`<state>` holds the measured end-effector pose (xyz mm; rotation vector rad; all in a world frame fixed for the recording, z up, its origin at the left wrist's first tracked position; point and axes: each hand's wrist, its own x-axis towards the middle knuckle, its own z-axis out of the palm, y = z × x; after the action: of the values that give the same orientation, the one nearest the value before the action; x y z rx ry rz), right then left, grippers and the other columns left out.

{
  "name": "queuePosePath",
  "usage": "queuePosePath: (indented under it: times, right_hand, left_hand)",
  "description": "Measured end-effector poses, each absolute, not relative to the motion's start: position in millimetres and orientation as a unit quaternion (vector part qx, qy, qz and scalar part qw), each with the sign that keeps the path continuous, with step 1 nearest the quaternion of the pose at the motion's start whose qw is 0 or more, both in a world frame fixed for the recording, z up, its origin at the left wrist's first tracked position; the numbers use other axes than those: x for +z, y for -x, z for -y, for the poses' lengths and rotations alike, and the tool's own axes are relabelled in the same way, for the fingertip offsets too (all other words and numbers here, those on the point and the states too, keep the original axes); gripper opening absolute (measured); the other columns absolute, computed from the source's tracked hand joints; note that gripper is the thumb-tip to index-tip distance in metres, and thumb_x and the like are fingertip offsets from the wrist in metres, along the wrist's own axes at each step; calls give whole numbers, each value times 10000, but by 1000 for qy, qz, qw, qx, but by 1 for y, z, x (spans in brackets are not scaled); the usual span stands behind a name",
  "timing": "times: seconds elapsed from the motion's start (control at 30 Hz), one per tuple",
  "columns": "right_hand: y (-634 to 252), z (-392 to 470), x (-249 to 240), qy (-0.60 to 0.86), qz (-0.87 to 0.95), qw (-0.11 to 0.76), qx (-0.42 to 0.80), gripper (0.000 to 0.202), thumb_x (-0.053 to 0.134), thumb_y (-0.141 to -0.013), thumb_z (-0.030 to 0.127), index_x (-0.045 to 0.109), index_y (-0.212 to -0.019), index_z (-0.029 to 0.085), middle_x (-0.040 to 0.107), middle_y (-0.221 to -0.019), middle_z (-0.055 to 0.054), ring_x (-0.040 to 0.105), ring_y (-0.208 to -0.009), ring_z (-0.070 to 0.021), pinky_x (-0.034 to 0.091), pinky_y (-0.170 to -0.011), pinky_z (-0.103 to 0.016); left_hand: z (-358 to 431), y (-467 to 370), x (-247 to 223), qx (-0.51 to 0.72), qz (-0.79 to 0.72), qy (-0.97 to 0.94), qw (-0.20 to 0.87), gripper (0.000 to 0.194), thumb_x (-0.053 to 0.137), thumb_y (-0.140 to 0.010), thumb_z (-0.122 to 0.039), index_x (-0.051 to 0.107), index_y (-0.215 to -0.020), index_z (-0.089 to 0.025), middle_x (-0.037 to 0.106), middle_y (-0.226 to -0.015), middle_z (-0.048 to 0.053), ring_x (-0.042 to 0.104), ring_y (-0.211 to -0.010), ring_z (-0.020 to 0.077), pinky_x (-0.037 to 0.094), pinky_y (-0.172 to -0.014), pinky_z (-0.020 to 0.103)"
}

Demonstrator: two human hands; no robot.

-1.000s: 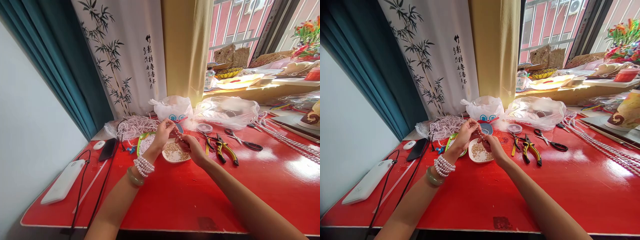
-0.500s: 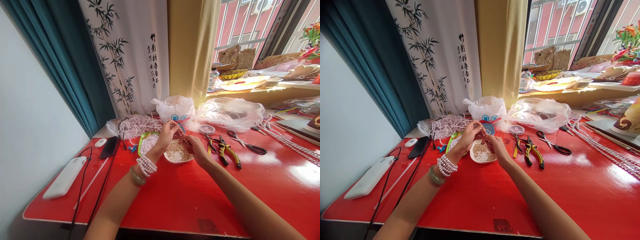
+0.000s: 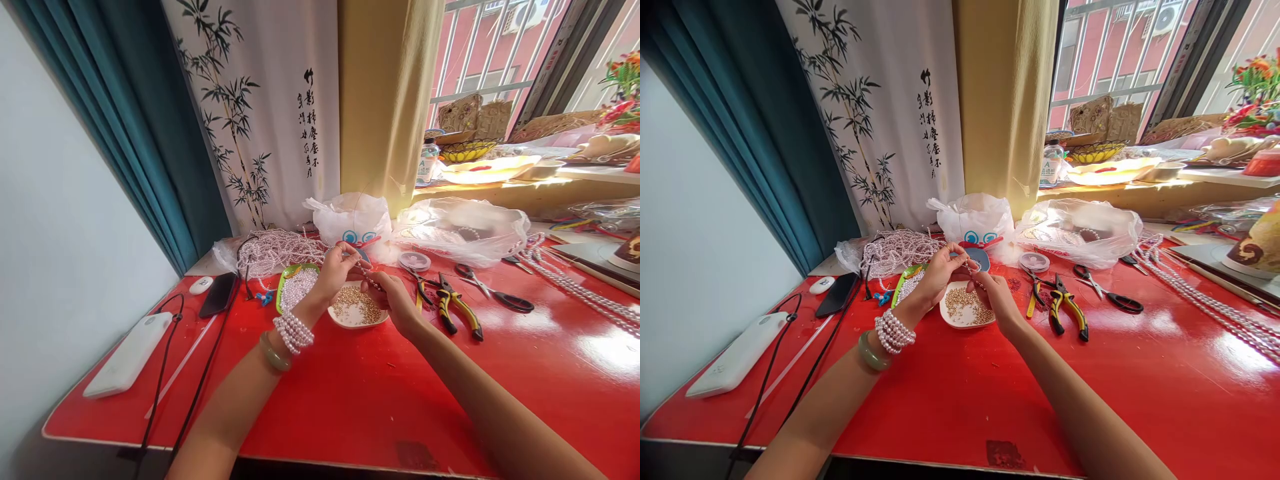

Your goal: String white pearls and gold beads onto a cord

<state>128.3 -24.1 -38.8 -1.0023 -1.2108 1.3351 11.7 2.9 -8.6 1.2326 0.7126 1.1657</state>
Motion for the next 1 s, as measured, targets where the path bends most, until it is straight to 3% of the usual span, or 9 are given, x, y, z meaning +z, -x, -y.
queuePosePath:
  times: [1.0]
  right_hand:
    - [-127, 21, -46, 480, 484, 505, 530, 420, 486, -703, 493, 427, -453, 160, 215, -384, 77, 148, -340, -29, 64, -365, -216]
  left_hand:
    - [-6, -13, -17, 470, -286, -555, 624, 192, 572, -693, -266, 409, -683, -163, 545, -586, -16, 542, -491, 107, 454, -500, 247]
